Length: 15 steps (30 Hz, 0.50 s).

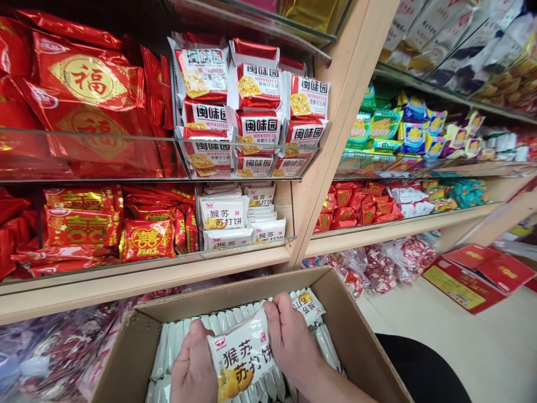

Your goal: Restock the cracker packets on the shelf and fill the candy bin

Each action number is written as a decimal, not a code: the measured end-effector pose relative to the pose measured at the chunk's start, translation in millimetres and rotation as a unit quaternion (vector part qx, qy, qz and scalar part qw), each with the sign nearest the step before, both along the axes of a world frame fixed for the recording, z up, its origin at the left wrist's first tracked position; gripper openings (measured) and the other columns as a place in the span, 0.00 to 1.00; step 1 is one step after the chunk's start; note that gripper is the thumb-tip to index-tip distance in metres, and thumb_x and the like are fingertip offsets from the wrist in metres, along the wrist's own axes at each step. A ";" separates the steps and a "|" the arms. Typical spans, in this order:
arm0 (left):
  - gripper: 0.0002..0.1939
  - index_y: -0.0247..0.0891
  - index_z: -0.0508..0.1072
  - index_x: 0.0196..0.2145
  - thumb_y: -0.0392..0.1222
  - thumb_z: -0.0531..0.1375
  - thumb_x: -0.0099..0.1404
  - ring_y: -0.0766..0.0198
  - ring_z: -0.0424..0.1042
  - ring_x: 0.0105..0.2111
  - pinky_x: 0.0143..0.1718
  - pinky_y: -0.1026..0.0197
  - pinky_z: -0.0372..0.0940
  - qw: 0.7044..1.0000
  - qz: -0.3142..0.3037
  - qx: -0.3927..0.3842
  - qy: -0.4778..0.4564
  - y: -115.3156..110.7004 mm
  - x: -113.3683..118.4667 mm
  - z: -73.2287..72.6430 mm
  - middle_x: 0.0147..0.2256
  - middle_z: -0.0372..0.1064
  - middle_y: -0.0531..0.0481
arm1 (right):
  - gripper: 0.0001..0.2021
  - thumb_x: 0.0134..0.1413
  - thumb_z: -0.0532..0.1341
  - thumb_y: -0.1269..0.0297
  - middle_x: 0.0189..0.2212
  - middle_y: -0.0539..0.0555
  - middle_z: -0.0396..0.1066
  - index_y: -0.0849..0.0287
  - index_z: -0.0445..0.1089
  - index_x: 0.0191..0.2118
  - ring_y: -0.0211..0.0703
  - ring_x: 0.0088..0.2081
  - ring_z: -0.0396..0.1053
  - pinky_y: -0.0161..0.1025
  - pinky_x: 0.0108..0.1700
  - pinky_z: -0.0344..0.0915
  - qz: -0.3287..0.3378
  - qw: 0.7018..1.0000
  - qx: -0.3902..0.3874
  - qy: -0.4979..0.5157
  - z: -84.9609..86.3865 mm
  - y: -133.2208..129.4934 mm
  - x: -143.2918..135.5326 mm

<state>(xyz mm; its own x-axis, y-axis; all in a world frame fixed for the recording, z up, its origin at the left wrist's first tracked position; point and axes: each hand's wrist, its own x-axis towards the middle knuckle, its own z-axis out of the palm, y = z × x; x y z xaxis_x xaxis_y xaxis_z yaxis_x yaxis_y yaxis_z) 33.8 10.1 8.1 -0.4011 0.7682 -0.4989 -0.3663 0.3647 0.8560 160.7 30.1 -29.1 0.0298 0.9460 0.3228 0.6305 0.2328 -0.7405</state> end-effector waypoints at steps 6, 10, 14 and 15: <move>0.18 0.43 0.61 0.21 0.59 0.54 0.55 0.64 0.60 0.14 0.18 0.65 0.57 0.996 -0.069 0.050 0.031 5.3 -9.2 -26.3 0.11 0.57 0.59 | 0.12 0.60 0.40 0.57 0.16 0.45 0.52 0.56 0.49 0.28 0.36 0.18 0.53 0.33 0.22 0.45 0.037 0.999 -0.019 -0.001 5.8 3.1 9.2; 0.12 0.43 0.68 0.27 0.53 0.58 0.53 0.61 0.66 0.29 0.31 0.64 0.59 0.942 -0.158 0.217 0.203 8.2 -18.6 -48.6 0.25 0.68 0.55 | 0.12 0.60 0.40 0.57 0.16 0.44 0.50 0.56 0.49 0.28 0.35 0.18 0.52 0.33 0.22 0.45 0.088 0.995 -0.049 -0.003 7.5 0.5 18.9; 0.25 0.43 0.71 0.40 0.40 0.66 0.40 0.52 0.62 0.47 0.47 0.59 0.55 0.899 -0.276 0.262 0.216 4.9 -17.6 -50.6 0.46 0.67 0.47 | 0.12 0.59 0.42 0.57 0.16 0.44 0.51 0.57 0.53 0.30 0.35 0.18 0.52 0.32 0.21 0.44 0.182 0.978 -0.077 -0.063 8.1 -6.7 22.7; 0.22 0.42 0.73 0.36 0.38 0.65 0.39 0.52 0.66 0.43 0.42 0.60 0.58 0.891 -0.329 0.230 0.210 3.7 -16.9 -49.2 0.41 0.70 0.48 | 0.12 0.59 0.43 0.57 0.16 0.45 0.52 0.57 0.55 0.31 0.35 0.19 0.53 0.32 0.21 0.45 0.186 0.977 -0.074 -0.078 9.1 -7.8 23.6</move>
<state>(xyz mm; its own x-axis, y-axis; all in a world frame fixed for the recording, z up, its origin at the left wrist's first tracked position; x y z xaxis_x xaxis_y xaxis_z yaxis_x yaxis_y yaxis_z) 16.9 13.8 -41.2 0.1357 0.9906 0.0179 0.1860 -0.0433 0.9816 184.3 22.3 -20.0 -0.3635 0.9185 0.1558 0.6297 0.3655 -0.6854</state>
